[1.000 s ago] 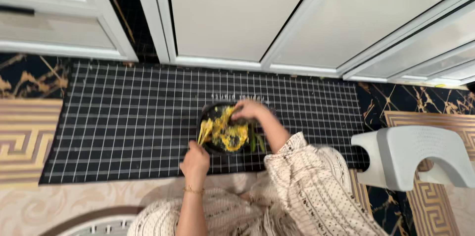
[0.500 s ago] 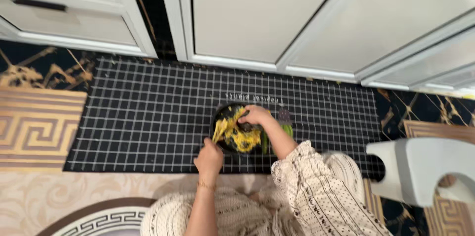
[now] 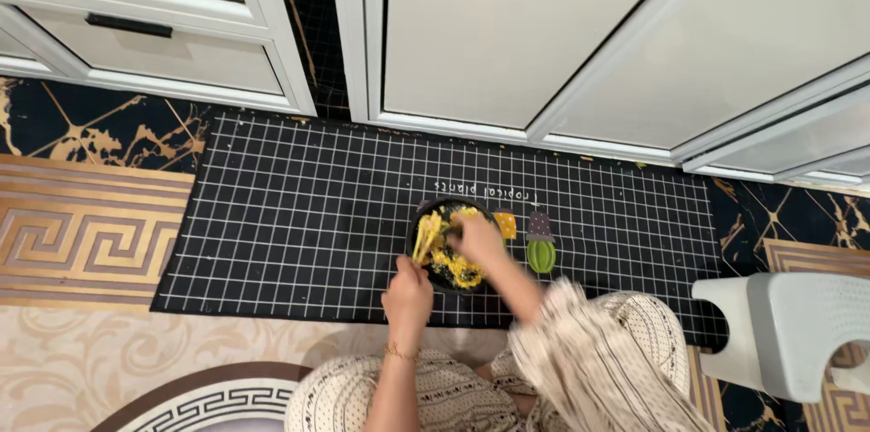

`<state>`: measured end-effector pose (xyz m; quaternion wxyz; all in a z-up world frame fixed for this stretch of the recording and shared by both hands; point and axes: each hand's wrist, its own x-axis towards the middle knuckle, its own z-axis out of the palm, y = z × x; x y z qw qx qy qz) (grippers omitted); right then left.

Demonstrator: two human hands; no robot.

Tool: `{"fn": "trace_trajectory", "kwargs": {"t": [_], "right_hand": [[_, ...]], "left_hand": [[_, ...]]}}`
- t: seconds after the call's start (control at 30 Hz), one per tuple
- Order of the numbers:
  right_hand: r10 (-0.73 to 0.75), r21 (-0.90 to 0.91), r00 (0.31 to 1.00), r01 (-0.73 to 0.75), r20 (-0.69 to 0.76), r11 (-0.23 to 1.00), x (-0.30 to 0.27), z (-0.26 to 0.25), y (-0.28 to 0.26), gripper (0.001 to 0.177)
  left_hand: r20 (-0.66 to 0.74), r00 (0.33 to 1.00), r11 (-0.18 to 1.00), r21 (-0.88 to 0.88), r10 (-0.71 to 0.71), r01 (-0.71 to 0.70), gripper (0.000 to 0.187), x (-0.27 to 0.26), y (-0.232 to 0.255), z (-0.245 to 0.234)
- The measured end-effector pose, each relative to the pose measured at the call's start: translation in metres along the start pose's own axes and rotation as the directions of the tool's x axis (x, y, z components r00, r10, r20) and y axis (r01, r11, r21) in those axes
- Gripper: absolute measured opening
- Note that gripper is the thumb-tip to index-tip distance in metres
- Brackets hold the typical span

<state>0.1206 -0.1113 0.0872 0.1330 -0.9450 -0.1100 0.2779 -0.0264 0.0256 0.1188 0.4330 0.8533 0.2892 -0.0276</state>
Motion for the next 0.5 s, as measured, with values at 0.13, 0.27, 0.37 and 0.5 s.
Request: {"fn": "trace_trajectory", "kwargs": {"t": [0.13,0.27,0.37,0.5], "right_hand": [[-0.177,-0.253,0.923,0.091,-0.343,0.963,-0.028,0.030,0.001,0.043],[0.053,-0.039,0.998,-0.052,0.033,0.998,0.011,-0.014,0.001,0.041],[0.072,-0.133,0.994,-0.082,-0.078,0.988,-0.027,0.014,0.003,0.046],[0.039,-0.105,0.998,-0.044,-0.054,0.994,0.018,0.005,0.010,0.050]], "left_hand": [[0.001,1.000,1.000,0.004,0.009,-0.009,0.018,-0.002,0.005,-0.007],[0.003,1.000,0.998,0.054,0.030,-0.030,0.018,-0.005,0.006,-0.005],[-0.023,0.999,0.999,0.017,0.035,-0.034,0.018,0.001,-0.002,-0.003],[-0.103,0.990,0.990,-0.094,0.099,-0.108,0.011,0.006,-0.003,0.005]]}}
